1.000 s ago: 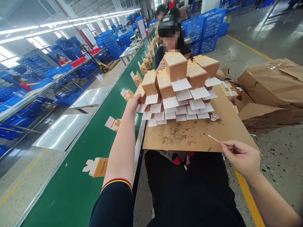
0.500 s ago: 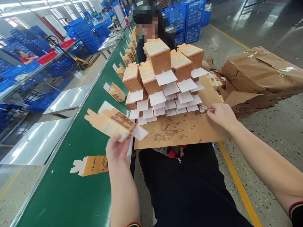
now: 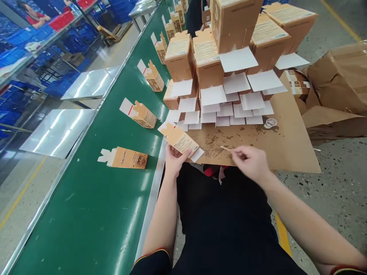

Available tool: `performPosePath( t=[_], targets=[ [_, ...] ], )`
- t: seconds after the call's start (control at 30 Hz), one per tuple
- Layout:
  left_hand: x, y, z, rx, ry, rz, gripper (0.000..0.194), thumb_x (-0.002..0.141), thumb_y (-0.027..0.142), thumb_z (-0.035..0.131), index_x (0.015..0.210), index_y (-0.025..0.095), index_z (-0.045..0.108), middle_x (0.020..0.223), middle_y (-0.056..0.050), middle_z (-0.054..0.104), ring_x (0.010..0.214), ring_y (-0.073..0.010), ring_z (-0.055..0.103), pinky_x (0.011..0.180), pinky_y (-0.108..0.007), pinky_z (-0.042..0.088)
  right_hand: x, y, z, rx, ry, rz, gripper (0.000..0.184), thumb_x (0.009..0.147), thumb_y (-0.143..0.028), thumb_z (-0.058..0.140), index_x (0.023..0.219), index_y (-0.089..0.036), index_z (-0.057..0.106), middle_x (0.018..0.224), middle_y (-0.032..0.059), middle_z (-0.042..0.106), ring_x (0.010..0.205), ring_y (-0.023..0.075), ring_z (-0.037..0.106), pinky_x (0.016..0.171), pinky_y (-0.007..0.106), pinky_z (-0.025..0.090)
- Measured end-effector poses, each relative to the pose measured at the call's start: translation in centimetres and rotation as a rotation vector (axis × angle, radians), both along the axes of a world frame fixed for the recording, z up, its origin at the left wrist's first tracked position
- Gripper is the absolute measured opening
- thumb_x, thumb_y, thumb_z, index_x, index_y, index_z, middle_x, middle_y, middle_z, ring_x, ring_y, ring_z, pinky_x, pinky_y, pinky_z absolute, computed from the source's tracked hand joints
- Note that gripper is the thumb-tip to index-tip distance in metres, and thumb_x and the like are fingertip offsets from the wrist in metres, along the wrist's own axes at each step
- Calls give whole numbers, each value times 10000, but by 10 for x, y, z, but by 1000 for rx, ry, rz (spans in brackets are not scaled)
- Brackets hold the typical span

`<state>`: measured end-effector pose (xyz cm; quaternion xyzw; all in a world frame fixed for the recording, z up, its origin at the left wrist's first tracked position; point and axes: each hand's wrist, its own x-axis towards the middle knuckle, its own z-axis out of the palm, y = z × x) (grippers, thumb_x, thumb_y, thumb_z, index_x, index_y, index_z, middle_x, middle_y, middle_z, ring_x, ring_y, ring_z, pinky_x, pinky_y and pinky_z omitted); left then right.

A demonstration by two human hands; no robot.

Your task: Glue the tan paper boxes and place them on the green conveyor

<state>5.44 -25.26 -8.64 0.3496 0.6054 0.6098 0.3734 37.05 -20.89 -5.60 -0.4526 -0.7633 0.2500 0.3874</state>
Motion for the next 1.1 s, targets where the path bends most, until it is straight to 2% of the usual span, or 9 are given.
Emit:
performPosePath(
  t=[0.13,0.23,0.33,0.43,0.53,0.67,0.8,0.97,1.1],
  targets=[
    [-4,-2,5,-48,23,-71,908,618,605,1094,1334,258,658,1337,-169,801,1273,-374,811,1138,-581,648,-66,-21,-25,59,-3,135,269,1044,-152,618,792,-231,669,672,-3,645,598,153,570,622,285,449],
    [-5,-4,10,-63,9,-104,867,633,569,1095,1308,253,653,1327,-166,804,1259,-369,816,1136,-584,644,-85,-23,-38,86,-90,174,334,1040,-109,591,733,-233,545,664,-3,585,599,152,517,622,300,397],
    [-3,-5,11,-56,22,-104,860,639,574,1093,1295,260,634,1314,-149,802,1245,-347,819,1126,-552,649,-90,-29,-44,88,-140,259,318,1051,-113,591,758,-230,553,701,3,623,626,154,537,639,305,399],
    [1,-7,11,-22,69,-99,859,649,582,1087,1300,263,626,1304,-140,799,1236,-331,820,1119,-525,652,-90,-39,-43,103,-85,313,299,1076,-127,577,795,-226,599,729,6,660,652,153,579,661,295,440],
    [7,-13,13,1,182,-84,835,662,579,1075,1295,250,640,1296,-151,792,1252,-352,811,1115,-544,652,-82,-49,-34,92,24,288,276,1082,-130,580,832,-230,641,705,-12,650,625,142,576,658,282,475],
    [16,-23,16,-23,399,-36,841,697,529,1050,1357,222,630,1329,-172,764,1294,-379,781,1143,-561,627,-57,-58,-19,39,97,226,247,1068,-141,636,842,-232,680,658,-31,615,564,122,546,598,264,486],
    [22,-28,14,-16,529,-6,792,737,448,1013,1377,217,609,1347,-162,736,1318,-373,753,1160,-536,608,-32,-67,-7,-5,133,159,222,1059,-145,671,859,-231,716,699,-12,689,552,115,569,561,257,501],
    [29,-26,8,-16,562,-6,728,772,405,979,1384,220,632,1366,-155,720,1346,-368,734,1149,-507,614,-26,-74,-3,-87,147,149,210,1039,-136,681,860,-231,738,717,-3,718,549,117,586,531,256,498],
    [23,-27,13,-3,512,14,758,726,405,1008,1367,208,653,1316,-152,760,1281,-370,771,1156,-546,626,-29,-73,-3,-120,169,210,227,1042,-152,672,837,-229,735,684,-10,688,532,113,573,513,251,483]
  ],
)
